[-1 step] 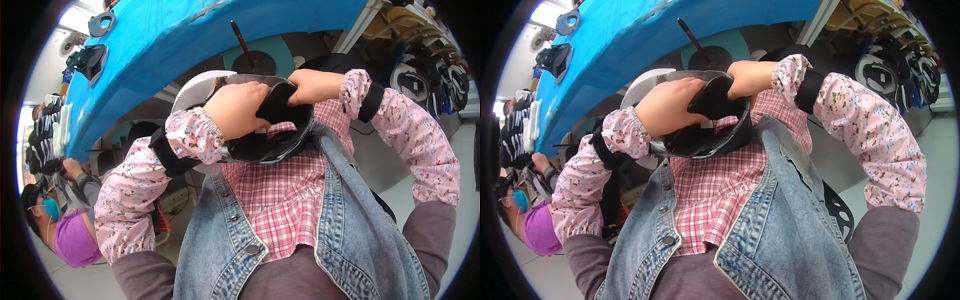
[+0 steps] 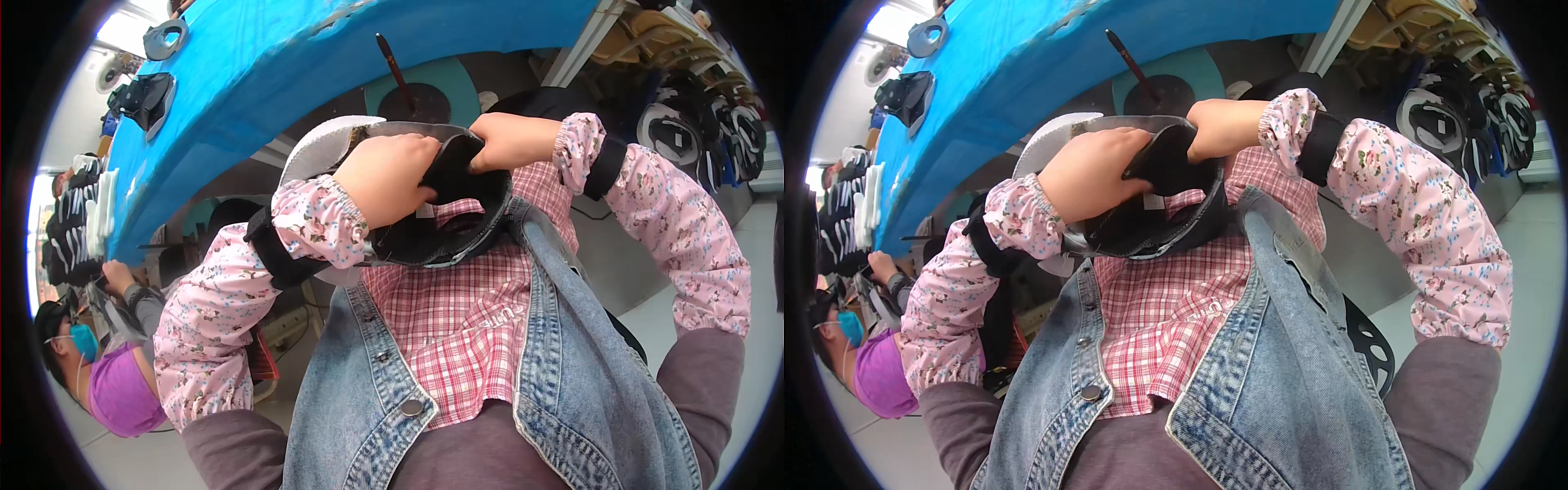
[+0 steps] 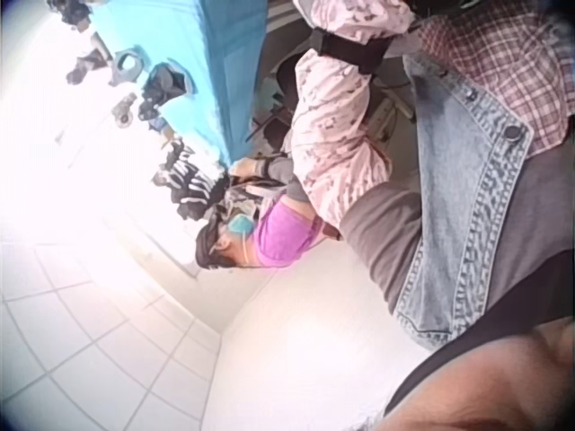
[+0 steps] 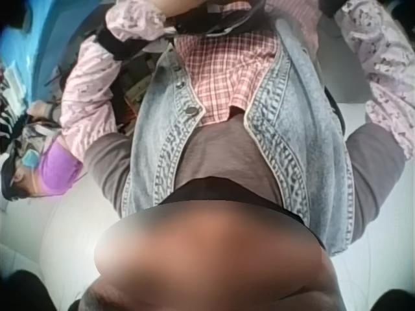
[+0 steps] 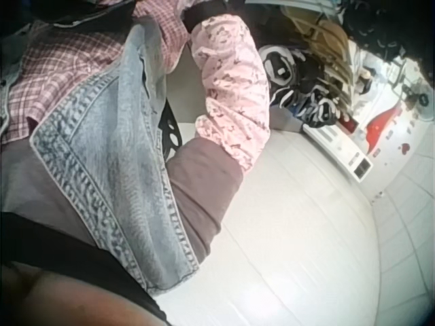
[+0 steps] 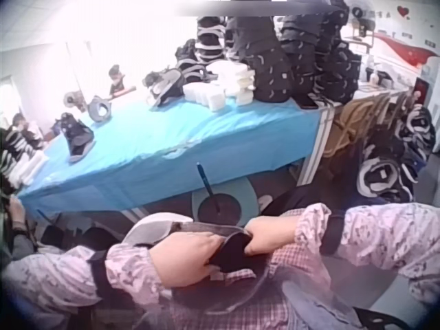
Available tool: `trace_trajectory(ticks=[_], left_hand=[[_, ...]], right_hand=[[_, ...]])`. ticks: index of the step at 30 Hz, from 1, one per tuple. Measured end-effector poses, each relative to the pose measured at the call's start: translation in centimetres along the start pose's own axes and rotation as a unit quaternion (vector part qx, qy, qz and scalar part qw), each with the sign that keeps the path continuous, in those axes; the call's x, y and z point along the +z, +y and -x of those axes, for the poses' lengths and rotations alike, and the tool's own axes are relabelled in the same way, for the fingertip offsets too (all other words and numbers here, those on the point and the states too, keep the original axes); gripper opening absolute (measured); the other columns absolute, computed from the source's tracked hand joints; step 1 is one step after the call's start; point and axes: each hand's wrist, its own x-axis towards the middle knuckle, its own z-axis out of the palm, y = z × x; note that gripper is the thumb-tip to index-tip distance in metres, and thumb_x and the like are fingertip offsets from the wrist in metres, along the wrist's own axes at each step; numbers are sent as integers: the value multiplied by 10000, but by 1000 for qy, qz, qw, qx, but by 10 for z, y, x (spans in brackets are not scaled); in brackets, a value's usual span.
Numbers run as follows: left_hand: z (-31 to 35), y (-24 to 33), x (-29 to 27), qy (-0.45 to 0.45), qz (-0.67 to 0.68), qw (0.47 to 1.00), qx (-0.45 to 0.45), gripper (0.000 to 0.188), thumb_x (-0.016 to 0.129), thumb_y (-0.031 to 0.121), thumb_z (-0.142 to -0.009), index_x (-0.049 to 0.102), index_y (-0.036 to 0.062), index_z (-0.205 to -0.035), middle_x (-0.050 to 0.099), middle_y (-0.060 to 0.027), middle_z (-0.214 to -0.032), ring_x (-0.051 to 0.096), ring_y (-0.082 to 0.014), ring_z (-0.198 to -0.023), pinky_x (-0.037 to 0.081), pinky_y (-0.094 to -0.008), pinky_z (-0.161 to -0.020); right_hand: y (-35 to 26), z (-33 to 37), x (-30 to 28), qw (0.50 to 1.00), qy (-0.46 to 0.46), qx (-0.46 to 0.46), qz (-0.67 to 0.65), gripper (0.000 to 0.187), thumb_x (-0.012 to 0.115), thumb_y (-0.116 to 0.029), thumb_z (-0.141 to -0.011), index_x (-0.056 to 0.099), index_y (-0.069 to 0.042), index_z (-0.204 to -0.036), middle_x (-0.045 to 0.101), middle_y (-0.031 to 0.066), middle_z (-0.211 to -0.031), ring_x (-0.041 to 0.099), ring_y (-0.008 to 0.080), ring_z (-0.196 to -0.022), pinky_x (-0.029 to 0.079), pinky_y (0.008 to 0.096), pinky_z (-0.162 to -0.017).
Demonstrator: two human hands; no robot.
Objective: Assemble and inspect the inner liner and padding for footwear.
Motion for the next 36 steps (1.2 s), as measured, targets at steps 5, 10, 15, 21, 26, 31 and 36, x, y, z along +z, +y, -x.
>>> trace_trajectory(ticks=[5, 10, 15, 21, 26, 31, 36], left_hand=[[-4, 8, -1, -3, -66, 997, -31, 175, 568, 94, -776, 624, 42, -934, 641, -125, -835, 605, -308, -868, 493, -396, -723], [-4, 14, 2, 55, -95, 993, 32, 156, 552, 42, -733, 605, 47, -879, 624, -121, -777, 605, -314, -793, 483, -422, -684], [-8, 6, -1, -4, 39, 997, -71, 193, 545, 49, -804, 553, 12, -993, 618, -181, -869, 585, -365, -869, 471, -440, -727], [-2, 2, 3, -2, 113, 992, -54, 222, 571, 66, -814, 561, -15, -1020, 609, -208, -937, 573, -387, -893, 460, -417, -773], [-2, 9, 11, -2, 201, 977, -66, 221, 586, 67, -815, 579, -32, -1012, 608, -215, -927, 584, -368, -885, 463, -379, -764], [-5, 27, 23, 45, 207, 977, 36, 184, 605, 99, -803, 588, 6, -961, 619, -193, -858, 595, -360, -835, 474, -392, -719], [5, 16, -15, 156, -119, 980, 25, 44, 572, 124, -840, 567, 80, -840, 605, -97, -737, 621, -260, -663, 485, -342, -560]], right_hand=[[1, 1, 2, 999, 21, 44, -17, 253, 629, -152, -748, 596, 48, -898, 606, 121, -716, 576, 209, -676, 473, 337, -650], [-8, 4, -3, 992, -1, 85, -91, 232, 610, -152, -766, 593, 64, -848, 601, 119, -699, 581, 197, -628, 501, 337, -578], [-11, 7, -5, 994, -5, 82, -70, 236, 610, -154, -770, 597, 70, -843, 612, 124, -702, 611, 194, -641, 528, 333, -577], [-2, 3, 1, 999, 23, 34, -2, 249, 621, -154, -754, 597, 71, -857, 612, 130, -701, 590, 214, -651, 484, 334, -612], [4, -2, 6, 997, -4, 52, -53, 236, 619, -127, -730, 600, 72, -855, 599, 143, -697, 582, 218, -665, 458, 350, -606], [-8, 3, 12, 998, 43, -20, 46, 327, 606, -173, -727, 605, 119, -874, 634, 239, -789, 649, 316, -783, 495, 388, -700], [13, 11, 1, 999, 28, -35, 1, 372, 698, -251, -725, 632, 66, -906, 653, 180, -766, 644, 280, -742, 499, 362, -682]])
